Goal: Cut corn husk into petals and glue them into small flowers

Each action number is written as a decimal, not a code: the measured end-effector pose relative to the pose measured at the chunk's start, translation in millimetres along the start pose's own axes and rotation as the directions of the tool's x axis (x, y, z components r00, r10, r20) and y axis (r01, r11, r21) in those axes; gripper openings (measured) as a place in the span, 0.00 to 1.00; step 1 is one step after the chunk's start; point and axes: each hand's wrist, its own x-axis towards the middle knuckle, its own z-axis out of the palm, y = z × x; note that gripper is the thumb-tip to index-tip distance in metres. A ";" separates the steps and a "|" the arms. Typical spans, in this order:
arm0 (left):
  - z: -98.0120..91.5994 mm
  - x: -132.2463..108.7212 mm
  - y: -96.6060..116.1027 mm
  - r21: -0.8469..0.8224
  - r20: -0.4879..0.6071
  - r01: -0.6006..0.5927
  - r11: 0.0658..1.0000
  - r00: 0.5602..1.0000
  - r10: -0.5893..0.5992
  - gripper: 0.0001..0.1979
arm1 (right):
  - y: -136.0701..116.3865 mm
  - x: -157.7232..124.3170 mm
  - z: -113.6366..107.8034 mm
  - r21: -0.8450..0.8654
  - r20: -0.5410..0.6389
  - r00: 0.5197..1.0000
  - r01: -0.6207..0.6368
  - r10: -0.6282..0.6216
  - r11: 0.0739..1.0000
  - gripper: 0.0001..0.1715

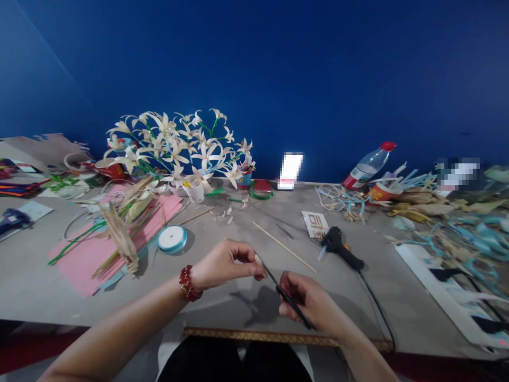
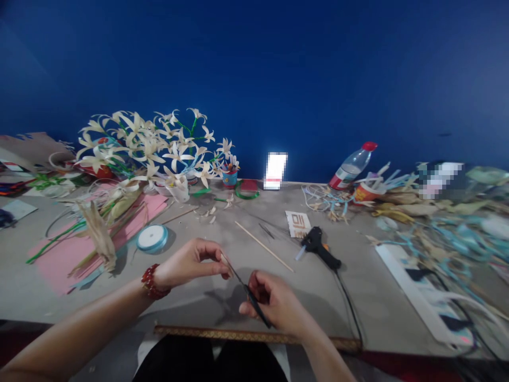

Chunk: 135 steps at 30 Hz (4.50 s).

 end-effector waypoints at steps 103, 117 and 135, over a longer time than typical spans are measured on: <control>13.1 -7.3 7.9 0.585 0.012 -0.161 0.795 0.982 0.190 0.07 | -33.5 24.8 20.2 0.027 -0.320 0.923 0.236 -0.215 0.971 0.15; 31.9 -7.4 -21.6 -0.245 -0.268 -0.100 0.964 0.963 0.032 0.10 | -27.9 26.8 34.7 0.384 -0.427 0.898 0.290 -0.110 0.877 0.21; 36.2 -6.5 -9.4 -0.518 -0.291 -0.198 0.832 0.956 0.046 0.05 | 3.7 -5.4 33.5 0.320 -0.026 0.999 0.036 -0.029 0.947 0.29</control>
